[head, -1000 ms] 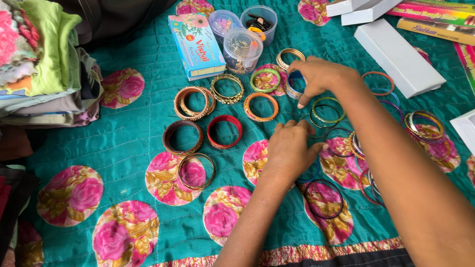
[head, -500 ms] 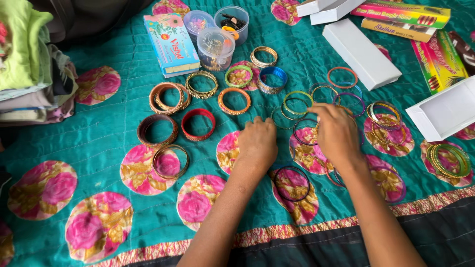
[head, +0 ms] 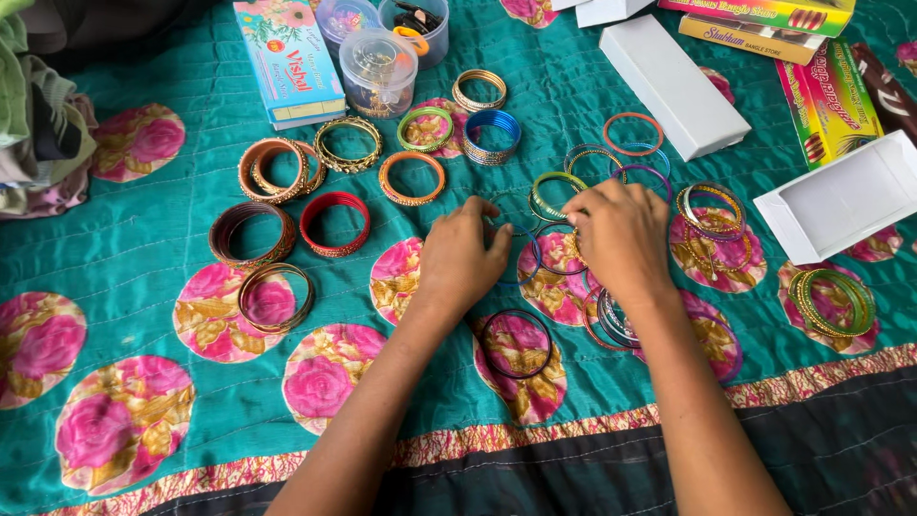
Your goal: The person sorts through a collection of bangles spread on a bed, stacking them into groups by hand and briefly sliding stacks onto their forearm. They then place several stacks of bangles into a long white storage box and move other boxes aside.
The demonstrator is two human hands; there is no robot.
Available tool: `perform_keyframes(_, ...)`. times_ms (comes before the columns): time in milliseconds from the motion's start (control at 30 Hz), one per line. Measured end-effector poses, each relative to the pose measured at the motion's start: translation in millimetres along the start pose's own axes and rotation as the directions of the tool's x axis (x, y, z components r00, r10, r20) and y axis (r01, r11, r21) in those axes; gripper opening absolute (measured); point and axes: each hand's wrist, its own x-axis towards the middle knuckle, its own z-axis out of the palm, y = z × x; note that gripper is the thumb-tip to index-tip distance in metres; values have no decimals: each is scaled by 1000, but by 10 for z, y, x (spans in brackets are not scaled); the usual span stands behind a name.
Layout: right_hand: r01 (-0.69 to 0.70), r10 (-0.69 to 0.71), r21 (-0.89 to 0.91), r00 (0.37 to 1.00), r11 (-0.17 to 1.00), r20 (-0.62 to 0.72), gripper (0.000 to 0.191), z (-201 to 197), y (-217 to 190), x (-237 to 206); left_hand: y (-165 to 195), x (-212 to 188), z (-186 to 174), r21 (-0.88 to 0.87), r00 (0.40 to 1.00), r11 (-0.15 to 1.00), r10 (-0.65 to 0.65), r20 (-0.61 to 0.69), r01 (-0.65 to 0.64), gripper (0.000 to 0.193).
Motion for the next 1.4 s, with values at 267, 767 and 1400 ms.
perform_keyframes(267,-121,22,641,987,758,161,14,-169,-107,93,71,142,-34,-600,991,789,-92,92,129,35)
perform_keyframes(767,-257,120,925,965,279,232,25,-152,-164,144,-127,267,-173,-818,933,464,-53,357,340,25)
perform_keyframes(1400,-395,431,857,871,331,235,28,-170,228,96,-59,-45,56,291,980,956,-11,197,-48,41)
